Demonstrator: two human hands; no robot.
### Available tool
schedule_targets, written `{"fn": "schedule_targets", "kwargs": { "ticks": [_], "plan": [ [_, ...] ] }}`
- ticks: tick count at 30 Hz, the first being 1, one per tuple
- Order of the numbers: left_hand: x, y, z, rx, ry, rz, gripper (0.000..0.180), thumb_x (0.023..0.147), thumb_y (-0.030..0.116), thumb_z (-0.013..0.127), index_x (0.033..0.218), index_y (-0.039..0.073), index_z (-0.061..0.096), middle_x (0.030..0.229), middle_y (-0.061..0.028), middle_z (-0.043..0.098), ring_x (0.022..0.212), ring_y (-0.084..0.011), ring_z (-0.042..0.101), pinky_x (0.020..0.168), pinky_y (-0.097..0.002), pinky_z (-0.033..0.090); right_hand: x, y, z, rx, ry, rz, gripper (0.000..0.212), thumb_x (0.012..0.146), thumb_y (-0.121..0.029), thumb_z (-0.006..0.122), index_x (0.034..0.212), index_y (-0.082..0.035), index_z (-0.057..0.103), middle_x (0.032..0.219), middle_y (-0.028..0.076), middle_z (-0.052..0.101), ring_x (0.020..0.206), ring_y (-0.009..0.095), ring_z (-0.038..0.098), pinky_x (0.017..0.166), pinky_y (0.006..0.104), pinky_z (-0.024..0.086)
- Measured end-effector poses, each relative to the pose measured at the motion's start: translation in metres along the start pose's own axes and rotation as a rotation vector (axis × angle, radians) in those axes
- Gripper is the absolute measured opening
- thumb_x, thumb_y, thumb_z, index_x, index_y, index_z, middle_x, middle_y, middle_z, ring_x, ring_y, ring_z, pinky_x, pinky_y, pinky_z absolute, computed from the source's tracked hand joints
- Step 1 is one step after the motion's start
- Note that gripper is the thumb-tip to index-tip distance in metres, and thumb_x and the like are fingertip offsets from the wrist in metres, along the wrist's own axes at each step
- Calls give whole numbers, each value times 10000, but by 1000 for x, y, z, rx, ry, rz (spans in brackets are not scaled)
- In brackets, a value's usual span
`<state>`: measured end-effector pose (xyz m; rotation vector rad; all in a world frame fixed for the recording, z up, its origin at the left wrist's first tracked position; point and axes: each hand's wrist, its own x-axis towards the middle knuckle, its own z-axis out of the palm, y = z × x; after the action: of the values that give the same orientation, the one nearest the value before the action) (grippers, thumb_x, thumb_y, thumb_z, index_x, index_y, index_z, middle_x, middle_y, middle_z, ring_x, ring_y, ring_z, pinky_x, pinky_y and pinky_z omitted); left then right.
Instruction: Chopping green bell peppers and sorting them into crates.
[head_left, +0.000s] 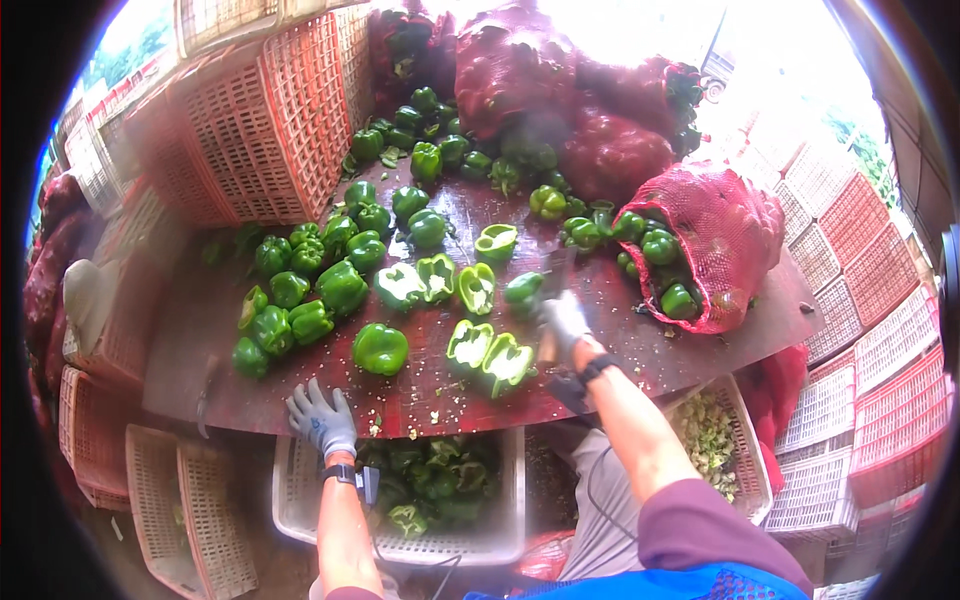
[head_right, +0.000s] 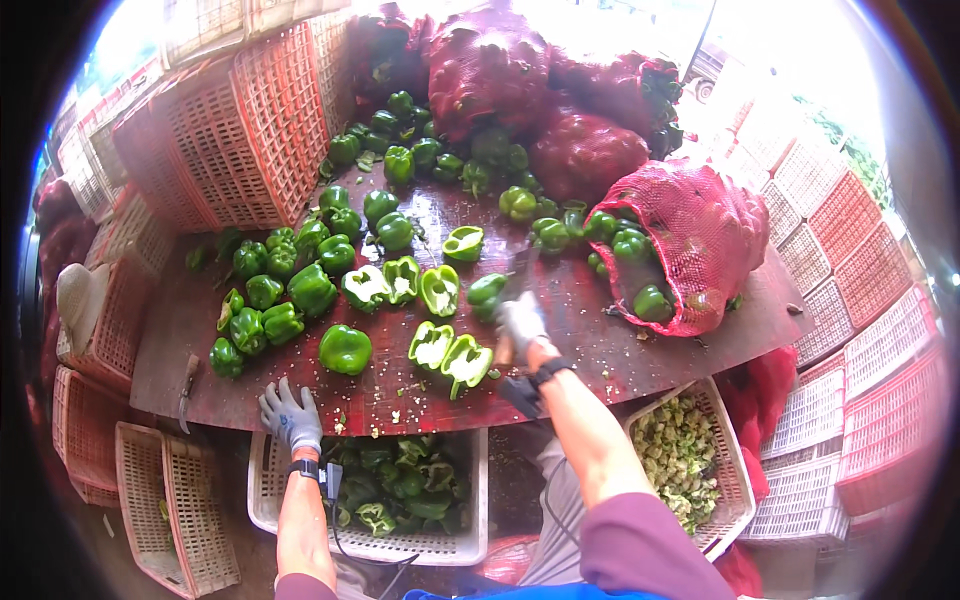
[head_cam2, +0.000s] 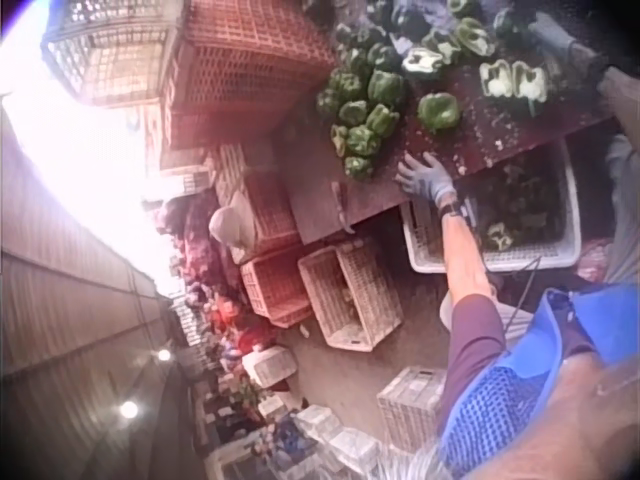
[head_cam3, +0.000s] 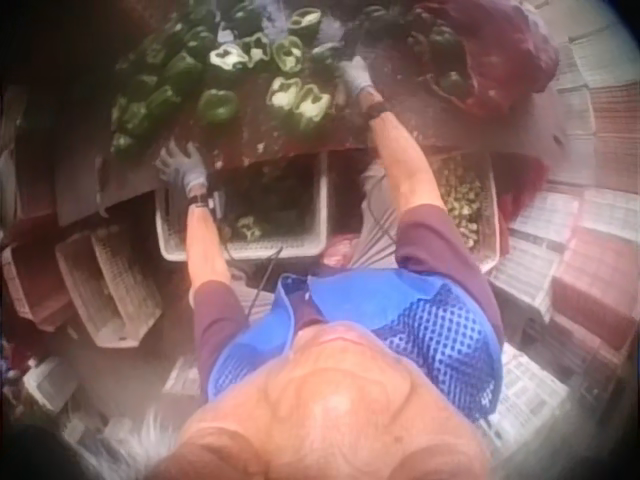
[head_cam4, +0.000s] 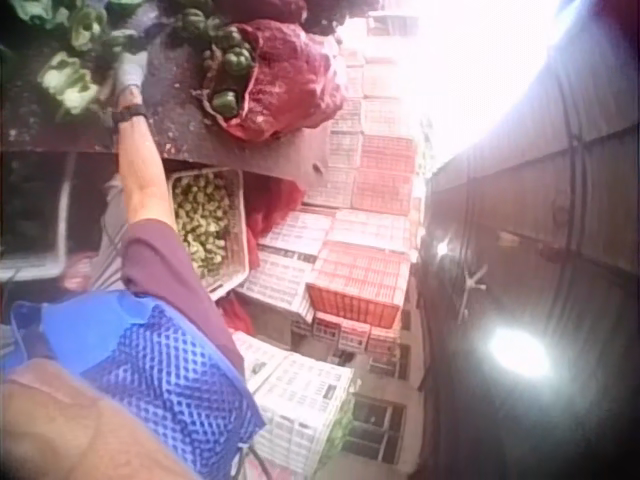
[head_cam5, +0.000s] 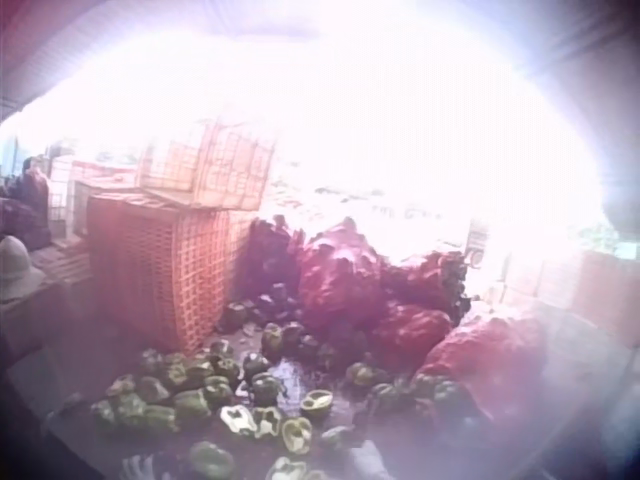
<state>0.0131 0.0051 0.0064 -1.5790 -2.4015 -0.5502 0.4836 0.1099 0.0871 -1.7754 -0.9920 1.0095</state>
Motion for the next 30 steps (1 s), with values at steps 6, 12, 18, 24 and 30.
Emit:
{"fn": "schedule_targets", "kwargs": {
  "ticks": [6, 12, 18, 24, 30],
  "plan": [
    [-2, -15, 0, 22, 13, -18, 546, 918, 399, 712, 1388, 140, 613, 1455, -151, 542, 1401, -424, 454, 1124, -595, 392, -17, -67, 36, -725, -232, -52, 495, 1014, -378, 478, 1257, -2, 691, 1241, 295, 710, 1169, 435, 694, 1000, 504, 543],
    [-2, -19, -3, 47, -13, -11, 562, 935, 406, 691, 1421, 141, 592, 1479, -152, 529, 1414, -428, 450, 1127, -599, 392, 2, -77, -36, -628, 6, -194, 413, 971, -275, 546, 1285, -12, 590, 1086, 287, 739, 1019, 437, 733, 875, 501, 567],
    [-3, -22, 21, 75, 6, -16, 559, 947, 383, 688, 1444, 147, 587, 1505, -137, 512, 1428, -411, 430, 1153, -597, 363, 98, -92, -77, -16, 652, -128, 363, 952, -202, 522, 1252, 1, 538, 1070, 277, 728, 963, 416, 743, 847, 509, 585],
    [-5, -40, 5, 128, -35, -35, 550, 946, 365, 688, 1439, 145, 584, 1500, -138, 516, 1432, -405, 431, 1154, -596, 364, 86, -94, 7, 178, 651, 69, 362, 978, -194, 483, 1270, 19, 491, 1158, 310, 696, 1046, 477, 706, 896, 552, 541],
    [-1, -18, 10, 74, 5, 25, 514, 954, 332, 688, 1419, 143, 576, 1467, -140, 523, 1412, -398, 444, 1135, -584, 380, 75, -73, 29, 199, 759, 15, 363, 966, -181, 479, 1272, 13, 456, 1096, 348, 692, 1000, 534, 684, 839, 597, 509]
  ]
}}
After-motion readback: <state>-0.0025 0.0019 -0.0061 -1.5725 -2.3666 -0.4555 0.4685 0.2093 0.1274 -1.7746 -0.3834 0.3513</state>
